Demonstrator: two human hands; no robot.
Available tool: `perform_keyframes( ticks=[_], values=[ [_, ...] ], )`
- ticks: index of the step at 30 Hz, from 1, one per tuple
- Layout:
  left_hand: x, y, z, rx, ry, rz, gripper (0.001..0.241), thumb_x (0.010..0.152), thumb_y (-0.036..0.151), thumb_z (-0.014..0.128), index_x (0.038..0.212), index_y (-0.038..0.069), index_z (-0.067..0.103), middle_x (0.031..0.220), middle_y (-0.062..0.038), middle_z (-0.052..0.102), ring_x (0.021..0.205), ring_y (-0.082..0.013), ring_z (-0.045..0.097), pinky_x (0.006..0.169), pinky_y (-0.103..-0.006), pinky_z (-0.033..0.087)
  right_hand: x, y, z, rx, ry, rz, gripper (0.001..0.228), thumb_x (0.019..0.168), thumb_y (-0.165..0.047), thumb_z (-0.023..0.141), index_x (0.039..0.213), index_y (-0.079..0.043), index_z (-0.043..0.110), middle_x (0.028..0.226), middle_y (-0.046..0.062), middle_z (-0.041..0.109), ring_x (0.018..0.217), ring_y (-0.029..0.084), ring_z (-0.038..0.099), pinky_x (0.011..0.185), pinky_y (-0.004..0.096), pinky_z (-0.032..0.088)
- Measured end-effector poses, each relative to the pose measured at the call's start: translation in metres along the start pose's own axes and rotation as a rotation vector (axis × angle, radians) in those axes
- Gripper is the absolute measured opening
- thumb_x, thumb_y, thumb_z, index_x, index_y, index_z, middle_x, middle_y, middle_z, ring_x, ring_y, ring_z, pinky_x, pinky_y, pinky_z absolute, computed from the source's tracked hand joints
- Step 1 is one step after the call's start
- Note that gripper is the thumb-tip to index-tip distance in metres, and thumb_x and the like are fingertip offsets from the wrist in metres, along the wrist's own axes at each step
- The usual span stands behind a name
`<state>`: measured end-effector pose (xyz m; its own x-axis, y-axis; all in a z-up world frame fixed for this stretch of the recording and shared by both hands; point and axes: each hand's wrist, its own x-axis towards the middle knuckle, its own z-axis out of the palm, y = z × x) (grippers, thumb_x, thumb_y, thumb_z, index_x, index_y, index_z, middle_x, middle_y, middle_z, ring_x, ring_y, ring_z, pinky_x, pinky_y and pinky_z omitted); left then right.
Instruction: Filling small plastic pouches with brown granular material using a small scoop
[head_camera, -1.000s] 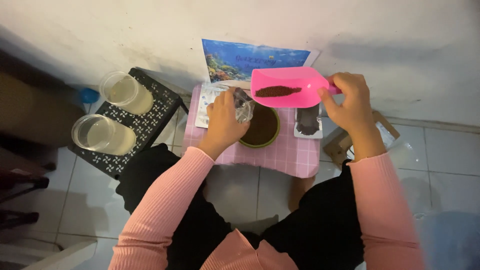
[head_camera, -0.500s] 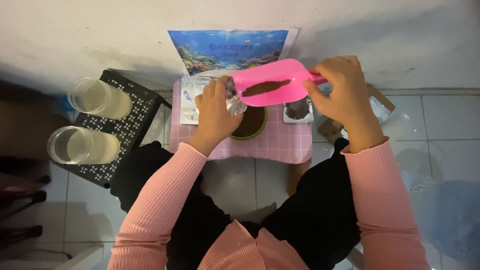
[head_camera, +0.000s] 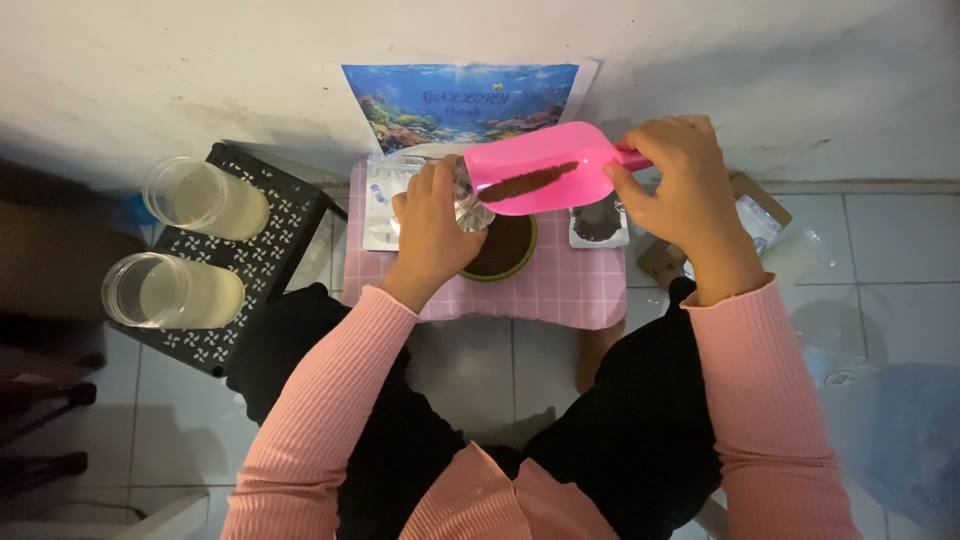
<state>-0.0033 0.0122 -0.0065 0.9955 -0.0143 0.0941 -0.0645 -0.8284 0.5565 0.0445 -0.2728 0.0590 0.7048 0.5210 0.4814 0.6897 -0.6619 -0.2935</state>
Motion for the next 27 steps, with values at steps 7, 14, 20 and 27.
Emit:
perform_keyframes(
  ticks=[7,14,20,27],
  values=[
    [-0.0019,-0.0063,0.0013,-0.018,0.008,0.009,0.084,0.069,0.018,0.086,0.141,0.002,0.046,0.121,-0.017,0.056,0.117,-0.0373,0.056,0.094,-0.0519,0.038,0.0014,-0.0021,0.0029,0.006,-0.017,0.009,0.017,0.091,-0.009,0.085,0.099,-0.004,0.071,0.078,0.008,0.063,0.08,0.028,0.067,0.098,0.041,0.042],
    [-0.0037,-0.003,-0.0011,-0.015,0.02,0.009,0.083,0.069,0.017,0.086,0.14,0.001,0.047,0.12,-0.017,0.056,0.116,-0.037,0.056,0.094,-0.0514,0.038,0.0019,-0.0046,0.0016,-0.006,-0.011,-0.004,0.019,0.091,-0.009,0.086,0.101,-0.003,0.072,0.08,0.009,0.065,0.081,0.03,0.068,0.097,0.043,0.042],
    [-0.003,-0.0069,0.0048,0.013,0.052,0.038,0.082,0.069,0.02,0.086,0.139,0.002,0.047,0.115,-0.015,0.056,0.111,-0.036,0.057,0.091,-0.0511,0.039,0.0002,-0.0013,-0.0023,-0.014,-0.043,0.011,0.018,0.091,-0.009,0.085,0.102,-0.004,0.071,0.08,0.008,0.064,0.081,0.028,0.067,0.1,0.041,0.04],
    [-0.0031,-0.0025,0.0017,0.007,0.049,0.04,0.077,0.072,0.02,0.084,0.138,0.003,0.048,0.113,-0.013,0.056,0.109,-0.0343,0.057,0.091,-0.0495,0.039,0.0011,-0.006,-0.0044,0.008,-0.043,0.019,0.017,0.09,-0.006,0.084,0.1,-0.003,0.07,0.078,0.009,0.063,0.08,0.029,0.067,0.1,0.043,0.04]
  ],
)
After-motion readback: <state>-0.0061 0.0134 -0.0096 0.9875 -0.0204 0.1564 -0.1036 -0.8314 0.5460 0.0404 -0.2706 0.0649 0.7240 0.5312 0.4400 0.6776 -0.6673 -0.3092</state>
